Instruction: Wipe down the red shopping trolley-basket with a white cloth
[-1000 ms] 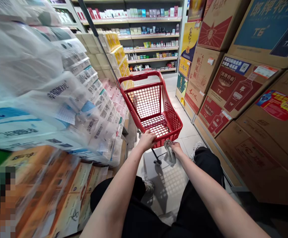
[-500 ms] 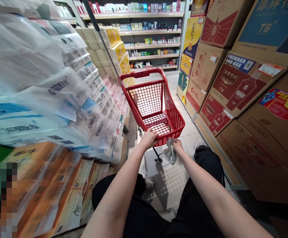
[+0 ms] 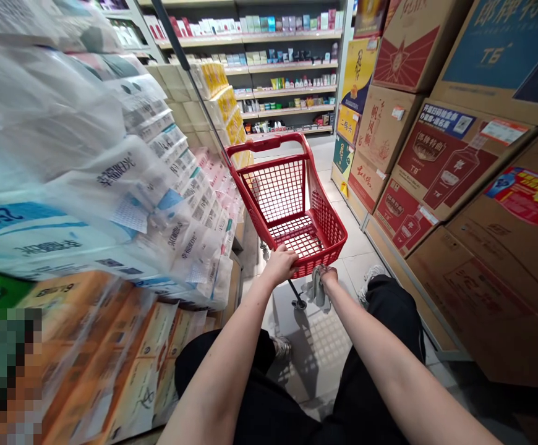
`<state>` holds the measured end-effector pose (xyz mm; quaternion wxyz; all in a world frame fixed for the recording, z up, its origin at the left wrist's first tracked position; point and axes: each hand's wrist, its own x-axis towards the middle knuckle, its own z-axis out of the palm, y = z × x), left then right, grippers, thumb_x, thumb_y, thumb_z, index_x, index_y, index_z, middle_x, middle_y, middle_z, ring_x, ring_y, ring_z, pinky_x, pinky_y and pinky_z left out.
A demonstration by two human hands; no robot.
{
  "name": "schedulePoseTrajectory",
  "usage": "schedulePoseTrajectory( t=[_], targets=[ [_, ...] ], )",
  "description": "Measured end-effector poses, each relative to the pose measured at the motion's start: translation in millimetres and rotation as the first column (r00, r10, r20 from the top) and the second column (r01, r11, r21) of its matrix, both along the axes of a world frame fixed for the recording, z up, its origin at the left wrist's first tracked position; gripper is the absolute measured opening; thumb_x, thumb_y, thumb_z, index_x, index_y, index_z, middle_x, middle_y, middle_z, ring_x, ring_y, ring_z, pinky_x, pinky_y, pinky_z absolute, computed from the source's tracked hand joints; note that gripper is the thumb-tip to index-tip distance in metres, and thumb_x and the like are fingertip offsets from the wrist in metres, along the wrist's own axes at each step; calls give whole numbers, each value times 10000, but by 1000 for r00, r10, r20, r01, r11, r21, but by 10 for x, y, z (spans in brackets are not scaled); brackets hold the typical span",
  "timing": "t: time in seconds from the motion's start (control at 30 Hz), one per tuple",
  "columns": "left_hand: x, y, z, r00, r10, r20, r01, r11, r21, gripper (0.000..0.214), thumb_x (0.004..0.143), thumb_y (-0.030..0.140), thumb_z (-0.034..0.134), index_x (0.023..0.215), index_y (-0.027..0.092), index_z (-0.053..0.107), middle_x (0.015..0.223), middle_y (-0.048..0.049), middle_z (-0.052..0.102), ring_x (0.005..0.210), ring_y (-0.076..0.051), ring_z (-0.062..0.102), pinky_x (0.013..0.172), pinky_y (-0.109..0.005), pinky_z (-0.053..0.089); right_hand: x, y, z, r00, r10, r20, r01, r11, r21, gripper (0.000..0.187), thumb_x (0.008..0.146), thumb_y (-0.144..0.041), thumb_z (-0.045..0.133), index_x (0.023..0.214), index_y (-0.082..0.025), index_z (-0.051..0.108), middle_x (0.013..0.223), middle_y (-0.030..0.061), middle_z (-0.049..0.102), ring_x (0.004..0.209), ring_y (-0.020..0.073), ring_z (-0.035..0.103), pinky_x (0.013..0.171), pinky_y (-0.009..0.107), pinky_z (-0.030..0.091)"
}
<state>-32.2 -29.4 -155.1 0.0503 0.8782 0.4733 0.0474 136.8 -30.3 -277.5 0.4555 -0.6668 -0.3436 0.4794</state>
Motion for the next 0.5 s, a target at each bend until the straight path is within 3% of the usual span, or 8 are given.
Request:
schedulePoseTrajectory(
  t=[0.23,0.5],
  targets=[
    [-13,18,19,1000,-10,-9,10,1000,17,106,758,287,599,806,192,603,920,-66,647,920,-233,456,755,-340,381,20,82,-36,999,-10,40,12,998,-62,33,627,-207,546,624,-207,514,587,-25,582,635,128,568,624,208,445],
    [-13,2,30,1000,-4,-6,4,1000,12,104,760,296,602,791,197,606,929,-65,652,928,-235,458,747,-339,391,102,-57,144,1000,27,14,-26,998,-62,48,667,-249,551,672,-210,578,578,-10,609,612,147,586,559,216,438]
  ],
)
